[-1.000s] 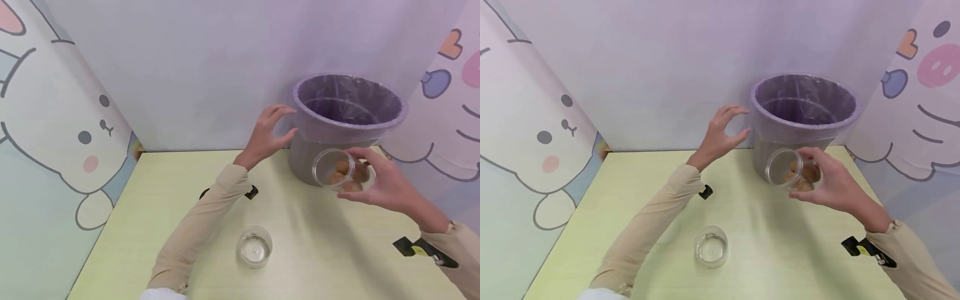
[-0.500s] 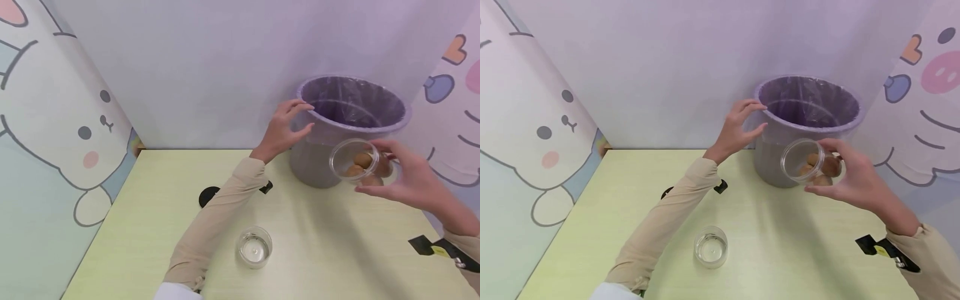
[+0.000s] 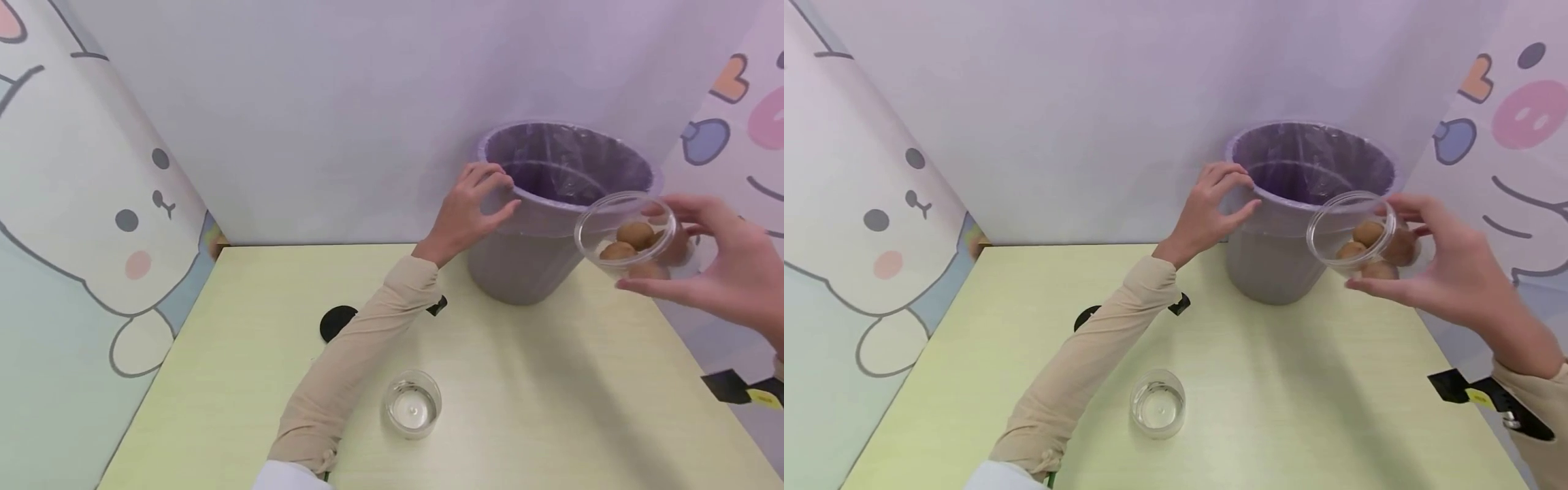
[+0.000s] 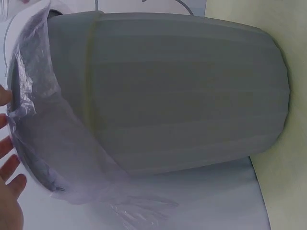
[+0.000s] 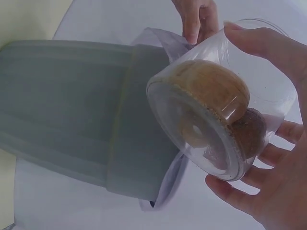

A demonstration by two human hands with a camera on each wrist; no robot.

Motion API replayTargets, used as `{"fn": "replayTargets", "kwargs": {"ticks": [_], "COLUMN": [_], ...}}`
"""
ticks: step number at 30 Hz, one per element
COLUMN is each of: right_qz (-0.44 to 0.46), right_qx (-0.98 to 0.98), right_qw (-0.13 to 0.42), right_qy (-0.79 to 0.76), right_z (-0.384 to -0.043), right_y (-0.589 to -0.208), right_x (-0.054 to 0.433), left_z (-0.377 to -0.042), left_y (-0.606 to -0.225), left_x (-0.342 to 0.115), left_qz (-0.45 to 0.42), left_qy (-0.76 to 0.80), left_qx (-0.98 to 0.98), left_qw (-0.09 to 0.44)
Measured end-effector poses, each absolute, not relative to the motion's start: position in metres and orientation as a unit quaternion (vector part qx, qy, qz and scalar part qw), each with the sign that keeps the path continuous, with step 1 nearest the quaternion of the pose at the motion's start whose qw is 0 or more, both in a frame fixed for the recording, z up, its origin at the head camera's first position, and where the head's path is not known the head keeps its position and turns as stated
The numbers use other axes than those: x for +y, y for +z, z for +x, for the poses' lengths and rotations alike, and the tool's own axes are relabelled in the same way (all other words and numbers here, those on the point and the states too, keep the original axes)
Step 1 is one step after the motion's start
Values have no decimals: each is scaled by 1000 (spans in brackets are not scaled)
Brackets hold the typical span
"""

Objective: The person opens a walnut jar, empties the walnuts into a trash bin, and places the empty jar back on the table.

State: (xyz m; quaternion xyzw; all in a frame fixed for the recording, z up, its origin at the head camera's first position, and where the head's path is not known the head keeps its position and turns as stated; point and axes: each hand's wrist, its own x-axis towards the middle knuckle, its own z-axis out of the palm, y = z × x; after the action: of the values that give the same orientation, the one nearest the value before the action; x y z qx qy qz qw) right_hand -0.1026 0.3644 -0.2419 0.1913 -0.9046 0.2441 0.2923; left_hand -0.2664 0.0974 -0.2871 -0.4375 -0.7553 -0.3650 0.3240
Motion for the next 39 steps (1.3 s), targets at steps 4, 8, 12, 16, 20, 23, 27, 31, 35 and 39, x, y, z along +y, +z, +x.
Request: {"fn": "replayTargets", "kwargs": {"ticks": [4,8,12,16,20,23,27,31,35,39], "right_qz": [153,112,105,112,84,61,67,95,115,106], "right_qx": [-914,-922,-907,-893,-893,-903,-916,-920,-921,-938], "right_qw": [290,292,325,355,357,346,324,303,284,252], "right_qy": [237,228,248,255,261,248,228,229,240,213], "right_z": [-103,-105,-109,-115,-121,-126,-133,-140,-145,-147], "right_y": [-233,-227,-221,-216,-212,-210,-207,-203,-200,-195], "right_x": [370,378,385,390,391,391,389,389,391,391], "left_z": [-265,-264,-263,-262,-261,-261,-261,-261,-260,-260], "left_y": [-284,-282,-281,-281,-280,-281,-281,-282,-281,-281], "left_x": [99,100,102,103,104,104,104,105,107,109], "left_qz": [-441,-435,-431,-430,-426,-424,-419,-419,-421,-424], "left_qy": [-362,-359,-355,-355,-356,-356,-358,-360,-360,-356], "left_qx": [-760,-769,-777,-780,-785,-787,-790,-788,-786,-786], "left_qw": [312,301,291,284,275,272,270,270,273,275]}}
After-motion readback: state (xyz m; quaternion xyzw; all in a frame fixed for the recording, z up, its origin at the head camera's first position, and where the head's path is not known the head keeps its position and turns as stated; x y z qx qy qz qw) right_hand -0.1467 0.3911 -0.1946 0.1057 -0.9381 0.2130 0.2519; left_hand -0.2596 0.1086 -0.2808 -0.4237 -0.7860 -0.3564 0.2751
